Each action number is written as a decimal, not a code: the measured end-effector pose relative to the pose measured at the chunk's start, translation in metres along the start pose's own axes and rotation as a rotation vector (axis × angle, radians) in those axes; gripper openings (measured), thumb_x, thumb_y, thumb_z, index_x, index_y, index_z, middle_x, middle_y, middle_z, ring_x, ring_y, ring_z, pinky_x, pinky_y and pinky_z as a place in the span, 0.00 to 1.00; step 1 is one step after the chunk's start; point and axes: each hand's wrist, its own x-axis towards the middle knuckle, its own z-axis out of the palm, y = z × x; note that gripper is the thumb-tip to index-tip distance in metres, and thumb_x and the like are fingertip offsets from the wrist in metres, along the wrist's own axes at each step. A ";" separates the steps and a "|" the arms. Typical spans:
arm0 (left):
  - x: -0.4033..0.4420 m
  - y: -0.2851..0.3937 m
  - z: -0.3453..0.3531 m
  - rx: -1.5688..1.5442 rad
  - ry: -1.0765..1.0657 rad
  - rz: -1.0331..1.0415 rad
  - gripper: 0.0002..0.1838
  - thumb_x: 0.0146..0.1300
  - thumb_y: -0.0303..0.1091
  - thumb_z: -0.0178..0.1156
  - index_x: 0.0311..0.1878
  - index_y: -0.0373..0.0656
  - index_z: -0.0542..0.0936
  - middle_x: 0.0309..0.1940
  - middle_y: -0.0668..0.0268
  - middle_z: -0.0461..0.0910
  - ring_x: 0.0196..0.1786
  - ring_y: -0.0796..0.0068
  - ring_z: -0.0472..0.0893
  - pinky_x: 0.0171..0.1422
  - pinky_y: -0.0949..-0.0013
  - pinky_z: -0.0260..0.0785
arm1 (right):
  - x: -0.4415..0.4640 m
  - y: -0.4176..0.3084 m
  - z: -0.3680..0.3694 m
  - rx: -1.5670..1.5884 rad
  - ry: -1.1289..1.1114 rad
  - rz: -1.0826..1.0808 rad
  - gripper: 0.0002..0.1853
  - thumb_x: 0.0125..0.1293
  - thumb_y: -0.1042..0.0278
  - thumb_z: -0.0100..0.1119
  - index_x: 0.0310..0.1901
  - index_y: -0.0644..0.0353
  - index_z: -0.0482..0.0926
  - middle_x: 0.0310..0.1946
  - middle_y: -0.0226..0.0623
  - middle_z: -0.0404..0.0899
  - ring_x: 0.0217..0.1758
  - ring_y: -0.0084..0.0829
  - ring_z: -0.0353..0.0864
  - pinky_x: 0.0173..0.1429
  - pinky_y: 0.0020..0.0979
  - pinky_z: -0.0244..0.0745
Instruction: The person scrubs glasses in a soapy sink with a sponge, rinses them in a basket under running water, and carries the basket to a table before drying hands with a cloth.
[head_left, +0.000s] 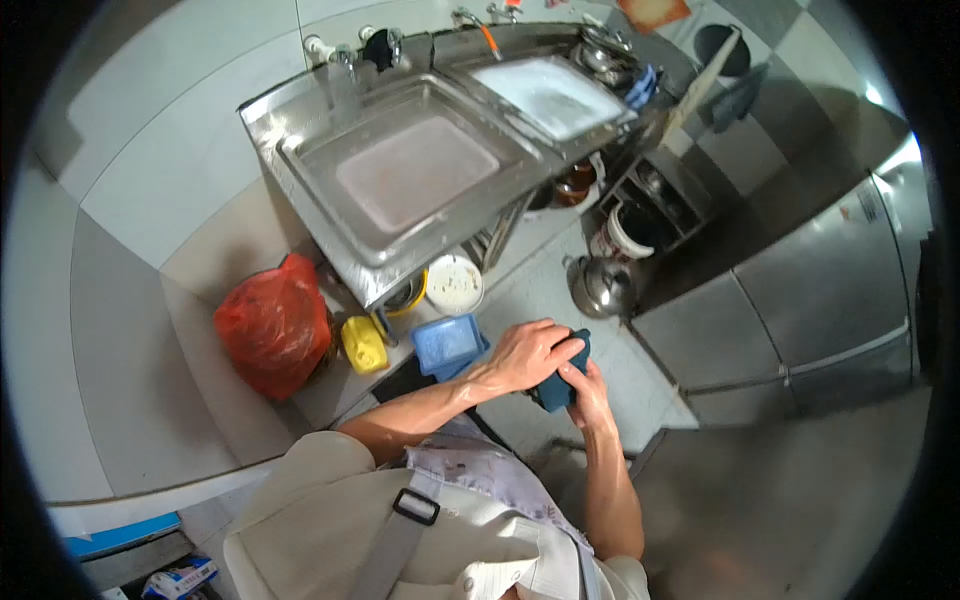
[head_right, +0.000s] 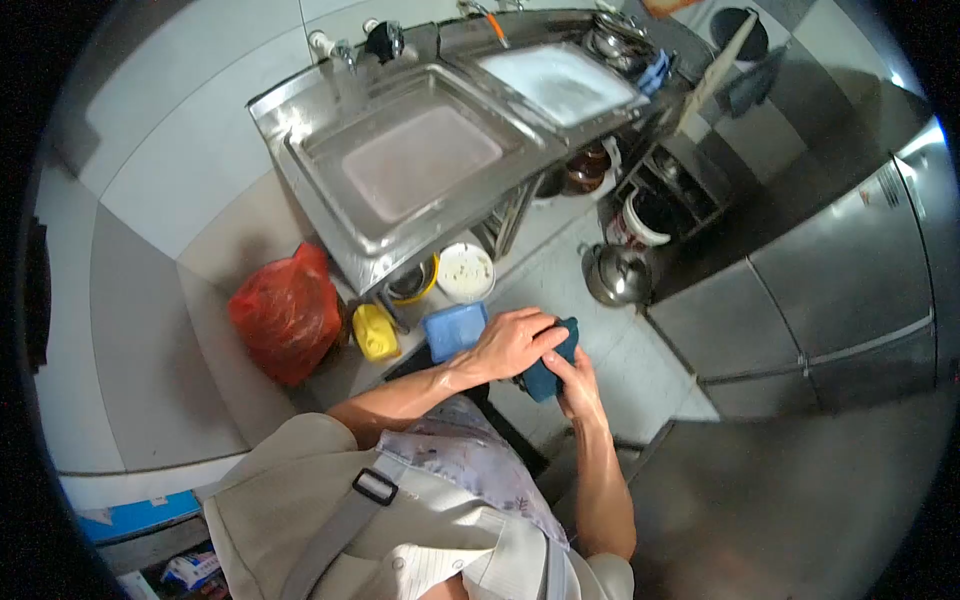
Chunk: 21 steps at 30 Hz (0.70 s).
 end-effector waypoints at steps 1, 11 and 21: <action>0.027 -0.005 -0.003 -0.055 0.062 0.028 0.13 0.66 0.40 0.59 0.44 0.40 0.81 0.35 0.57 0.81 0.38 0.53 0.81 0.39 0.57 0.75 | 0.021 -0.016 -0.008 -0.018 0.002 -0.005 0.21 0.62 0.69 0.65 0.56 0.64 0.74 0.46 0.36 0.81 0.47 0.29 0.81 0.52 0.33 0.79; 0.102 -0.113 -0.087 0.253 0.465 -0.060 0.09 0.58 0.28 0.66 0.41 0.36 0.82 0.40 0.58 0.80 0.38 0.60 0.82 0.42 0.64 0.77 | 0.211 -0.164 0.000 -0.478 -0.307 -0.118 0.24 0.57 0.65 0.73 0.53 0.64 0.77 0.41 0.33 0.83 0.42 0.25 0.81 0.50 0.29 0.77; 0.096 -0.156 -0.126 0.563 0.866 -0.604 0.07 0.57 0.23 0.64 0.39 0.35 0.82 0.35 0.55 0.80 0.38 0.57 0.80 0.42 0.62 0.73 | 0.442 -0.256 0.092 -0.603 -0.733 -0.189 0.25 0.57 0.68 0.73 0.55 0.65 0.77 0.42 0.33 0.83 0.44 0.24 0.81 0.52 0.29 0.78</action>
